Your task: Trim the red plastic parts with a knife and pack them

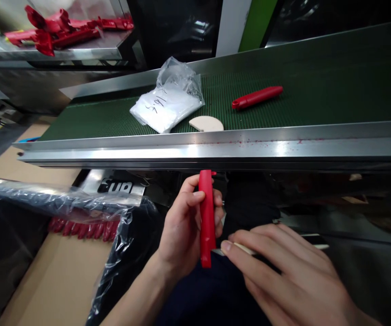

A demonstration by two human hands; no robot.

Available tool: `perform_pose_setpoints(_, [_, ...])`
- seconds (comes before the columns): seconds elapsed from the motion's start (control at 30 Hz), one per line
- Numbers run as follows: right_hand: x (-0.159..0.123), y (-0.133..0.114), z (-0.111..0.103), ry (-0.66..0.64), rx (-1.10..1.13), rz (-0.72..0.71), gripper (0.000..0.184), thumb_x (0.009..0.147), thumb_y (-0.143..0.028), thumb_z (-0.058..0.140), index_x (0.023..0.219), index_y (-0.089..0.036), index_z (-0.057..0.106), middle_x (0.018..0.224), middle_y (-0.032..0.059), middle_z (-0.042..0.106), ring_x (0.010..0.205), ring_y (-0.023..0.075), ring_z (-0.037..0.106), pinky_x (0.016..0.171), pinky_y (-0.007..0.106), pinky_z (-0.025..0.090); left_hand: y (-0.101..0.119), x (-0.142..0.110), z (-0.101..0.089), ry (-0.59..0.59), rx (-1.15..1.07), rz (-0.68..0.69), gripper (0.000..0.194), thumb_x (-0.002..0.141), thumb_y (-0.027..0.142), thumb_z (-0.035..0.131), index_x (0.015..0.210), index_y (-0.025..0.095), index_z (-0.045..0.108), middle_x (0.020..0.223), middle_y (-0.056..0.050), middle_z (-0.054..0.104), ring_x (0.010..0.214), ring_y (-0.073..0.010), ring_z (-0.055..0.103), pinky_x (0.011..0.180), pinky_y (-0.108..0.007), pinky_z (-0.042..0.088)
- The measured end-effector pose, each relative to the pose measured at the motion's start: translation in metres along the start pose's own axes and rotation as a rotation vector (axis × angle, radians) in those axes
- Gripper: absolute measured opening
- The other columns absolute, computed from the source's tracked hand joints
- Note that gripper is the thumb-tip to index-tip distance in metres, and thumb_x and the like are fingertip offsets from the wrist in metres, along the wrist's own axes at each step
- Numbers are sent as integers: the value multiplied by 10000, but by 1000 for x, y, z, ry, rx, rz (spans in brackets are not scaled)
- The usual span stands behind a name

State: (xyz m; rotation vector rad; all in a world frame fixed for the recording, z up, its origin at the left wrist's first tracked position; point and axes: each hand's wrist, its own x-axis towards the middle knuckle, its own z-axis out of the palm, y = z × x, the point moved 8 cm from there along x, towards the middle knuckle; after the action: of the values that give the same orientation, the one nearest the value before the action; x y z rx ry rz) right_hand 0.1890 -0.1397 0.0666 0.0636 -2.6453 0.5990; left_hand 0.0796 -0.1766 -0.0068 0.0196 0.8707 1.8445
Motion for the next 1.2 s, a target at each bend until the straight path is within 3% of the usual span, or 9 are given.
perform_pose_setpoints(0.17, [-4,11,-15,132,69,56,347,828,16,535,1101,-158,660,1045,60,677,945,166,622,801,316,514,5,-2,0,-7,8,22,142,916,227,424,1057,232,436,827,3,498,591,-82,463,508,-188,387])
perform_pose_setpoints(0.3, [0,22,-25,252,72,169,369,833,27,579,1133,-178,641,1083,44,652,987,151,618,863,291,513,4,-7,-2,4,225,48,280,852,183,624,1065,243,452,840,32,485,599,-58,479,498,-172,404])
perform_pose_setpoints(0.47, [5,28,-22,266,120,179,357,845,16,576,1146,-164,639,1117,46,635,1010,145,613,897,276,501,-2,-12,-7,7,329,66,364,795,180,731,1005,237,439,796,63,442,525,-10,420,459,-143,357])
perform_pose_setpoints(0.67, [0,39,-20,256,186,230,351,867,-19,568,1166,-187,640,1125,20,632,1018,129,598,884,254,486,-12,-18,-4,-121,316,-26,599,691,113,813,1102,267,405,821,48,461,687,-60,442,581,-170,432])
perform_pose_setpoints(0.8, [2,39,-19,289,187,250,335,868,-23,567,1142,-195,655,1125,10,641,1019,137,604,903,264,483,-9,-17,-8,-56,381,6,430,792,149,723,1069,238,405,759,54,458,614,-52,437,542,-173,404])
perform_pose_setpoints(0.97, [5,36,-21,344,134,211,346,871,-1,550,1122,-215,654,1099,-7,646,961,124,614,896,254,470,-10,-13,-10,18,208,9,264,865,253,637,938,225,385,731,66,422,487,-33,369,433,-163,331])
perform_pose_setpoints(1.1, [9,37,-19,284,125,146,326,871,5,539,1122,-173,648,1109,36,628,993,134,600,888,275,471,-14,-14,-11,19,127,-22,226,923,328,561,886,213,369,690,67,410,485,-30,352,424,-139,319])
perform_pose_setpoints(1.2, [14,35,-17,224,105,82,350,850,24,546,1153,-127,636,1129,86,613,1022,170,581,864,333,476,-11,-18,-10,-33,171,2,271,868,317,652,947,208,417,728,59,442,523,-26,414,460,-141,360])
